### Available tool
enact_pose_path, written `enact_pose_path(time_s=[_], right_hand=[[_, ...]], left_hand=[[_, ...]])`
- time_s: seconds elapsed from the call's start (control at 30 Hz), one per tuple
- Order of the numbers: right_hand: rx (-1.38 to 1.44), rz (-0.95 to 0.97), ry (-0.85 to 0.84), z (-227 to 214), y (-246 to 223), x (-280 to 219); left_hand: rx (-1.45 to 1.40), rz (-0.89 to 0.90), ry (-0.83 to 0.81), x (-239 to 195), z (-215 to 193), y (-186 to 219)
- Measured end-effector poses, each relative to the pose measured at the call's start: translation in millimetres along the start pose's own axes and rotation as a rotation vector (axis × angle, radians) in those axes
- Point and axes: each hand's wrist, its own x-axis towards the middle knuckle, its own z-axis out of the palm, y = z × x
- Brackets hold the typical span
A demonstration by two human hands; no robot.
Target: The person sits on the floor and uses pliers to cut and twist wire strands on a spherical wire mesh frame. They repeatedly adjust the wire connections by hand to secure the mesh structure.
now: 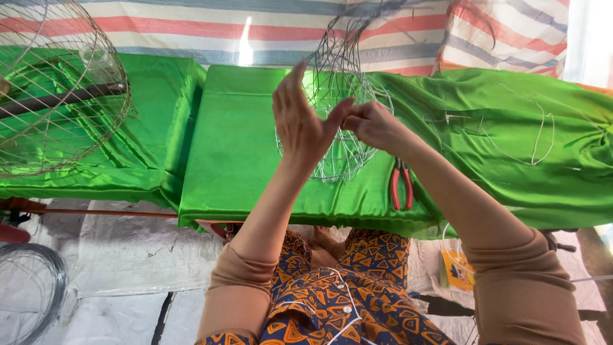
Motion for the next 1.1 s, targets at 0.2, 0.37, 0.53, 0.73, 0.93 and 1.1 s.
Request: enact_pose_path(time_s=[0.2, 0.37, 0.53, 0.73, 0.93, 1.1], right_hand=[[-0.06, -0.063, 0.081, 3.7, 0.6, -9.3], [0.511, -0.197, 0.203, 23.1, 33.6, 0.5], [0.935, -0.38, 0.272, 36.8, 55.7, 17.5], [0.514, -0.229, 0.372, 25.0, 36.7, 3.7], [0.732, -0.244, 0.353, 32.6, 49.2, 9.9], [0.684, -0.425, 0.446, 35.6, 54.3, 9.3]], left_hand=[[-0.006, -0.064, -0.147, 8.3, 27.0, -3.1], [-0.025, -0.021, -0.144, 8.6, 22.2, -10.3], [0.011, 0.063, -0.149, 7.4, 23.4, -15.5], [-0.086, 0.048, -0.186, 1.2, 14.3, -14.0], [-0.096, 0.046, -0.223, 3.9, 16.1, -15.8], [0.019, 0.48, 0.191, -29.6, 48.2, -37.7]])
